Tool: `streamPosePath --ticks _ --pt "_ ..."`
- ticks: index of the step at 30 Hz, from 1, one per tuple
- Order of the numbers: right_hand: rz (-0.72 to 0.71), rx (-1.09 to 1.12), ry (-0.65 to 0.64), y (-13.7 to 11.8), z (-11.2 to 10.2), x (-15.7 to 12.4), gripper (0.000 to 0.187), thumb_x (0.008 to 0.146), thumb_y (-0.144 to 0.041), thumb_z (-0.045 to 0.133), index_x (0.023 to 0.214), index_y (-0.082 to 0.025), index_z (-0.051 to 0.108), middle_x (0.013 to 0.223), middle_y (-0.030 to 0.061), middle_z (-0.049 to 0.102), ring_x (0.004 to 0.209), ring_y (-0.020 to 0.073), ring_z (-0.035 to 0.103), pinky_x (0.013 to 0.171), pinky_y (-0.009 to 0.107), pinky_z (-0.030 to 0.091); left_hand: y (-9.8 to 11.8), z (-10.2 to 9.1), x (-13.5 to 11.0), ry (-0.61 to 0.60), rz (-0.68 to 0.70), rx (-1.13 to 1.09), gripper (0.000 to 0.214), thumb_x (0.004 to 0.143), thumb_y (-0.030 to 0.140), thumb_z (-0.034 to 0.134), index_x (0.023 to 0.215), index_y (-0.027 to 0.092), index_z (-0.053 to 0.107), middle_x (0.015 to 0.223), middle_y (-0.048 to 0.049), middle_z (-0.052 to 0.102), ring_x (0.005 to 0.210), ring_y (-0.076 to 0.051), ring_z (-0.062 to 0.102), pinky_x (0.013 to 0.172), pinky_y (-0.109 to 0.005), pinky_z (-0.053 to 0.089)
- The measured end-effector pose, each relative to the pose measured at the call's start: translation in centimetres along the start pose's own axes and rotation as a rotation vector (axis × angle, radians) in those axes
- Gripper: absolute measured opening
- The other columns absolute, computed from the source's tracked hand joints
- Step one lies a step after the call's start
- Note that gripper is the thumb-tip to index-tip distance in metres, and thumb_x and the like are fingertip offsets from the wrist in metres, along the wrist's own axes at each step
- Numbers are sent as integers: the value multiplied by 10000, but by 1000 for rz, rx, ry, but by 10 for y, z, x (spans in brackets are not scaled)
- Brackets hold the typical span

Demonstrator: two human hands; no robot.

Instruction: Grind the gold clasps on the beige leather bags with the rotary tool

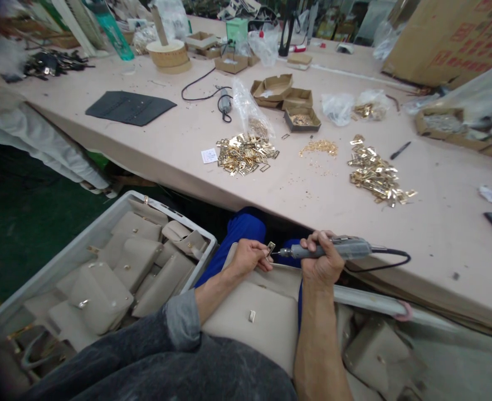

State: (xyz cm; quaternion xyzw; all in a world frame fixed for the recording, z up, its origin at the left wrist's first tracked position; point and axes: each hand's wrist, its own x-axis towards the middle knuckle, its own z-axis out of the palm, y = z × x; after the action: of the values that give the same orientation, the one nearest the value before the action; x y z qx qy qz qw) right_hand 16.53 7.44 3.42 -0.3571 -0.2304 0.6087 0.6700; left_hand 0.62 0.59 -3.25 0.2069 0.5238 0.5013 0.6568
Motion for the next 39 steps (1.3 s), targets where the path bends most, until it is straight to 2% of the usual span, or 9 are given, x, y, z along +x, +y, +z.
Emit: streamPosePath --ticks 7,12,16,23,34,39 --pt "-28 -38 -3 1 7 -5 275 694 -173 785 818 -203 542 703 -41 547 556 88 448 554 252 453 -5 0 -3 -7 63 30 359 821 437 812 821 110 665 614 -96 723 519 -224 724 473 -265 581" --pt "-50 -59 -9 2 9 -8 289 697 -182 800 821 -207 540 688 -55 528 545 84 457 547 250 445 -6 0 -1 15 73 -27 310 809 351 810 881 74 692 744 -140 768 562 -248 748 476 -287 595" --pt "-48 -55 -15 2 10 -9 296 692 -188 805 812 -204 535 677 -57 517 538 87 459 546 257 444 -7 -1 1 5 59 -70 296 824 312 804 918 49 707 819 -175 781 610 -261 768 536 -309 627" --pt "-52 -48 -3 3 13 -10 312 680 -181 813 825 -203 538 685 -63 499 545 86 456 546 257 440 -7 1 1 29 45 -76 324 824 320 845 927 56 687 775 -151 771 588 -253 763 510 -283 617" --pt "-54 -75 4 2 15 -11 336 673 -209 828 816 -203 524 686 -61 510 545 83 452 565 256 438 1 2 -2 28 -5 -94 92 912 93 659 953 17 691 809 -166 772 590 -228 763 557 -286 633" --pt "-73 -78 11 4 19 -13 340 666 -205 828 822 -206 526 685 -64 510 547 85 460 560 258 441 1 2 -2 24 0 -68 96 907 91 680 968 18 693 824 -167 776 612 -226 770 555 -270 634"
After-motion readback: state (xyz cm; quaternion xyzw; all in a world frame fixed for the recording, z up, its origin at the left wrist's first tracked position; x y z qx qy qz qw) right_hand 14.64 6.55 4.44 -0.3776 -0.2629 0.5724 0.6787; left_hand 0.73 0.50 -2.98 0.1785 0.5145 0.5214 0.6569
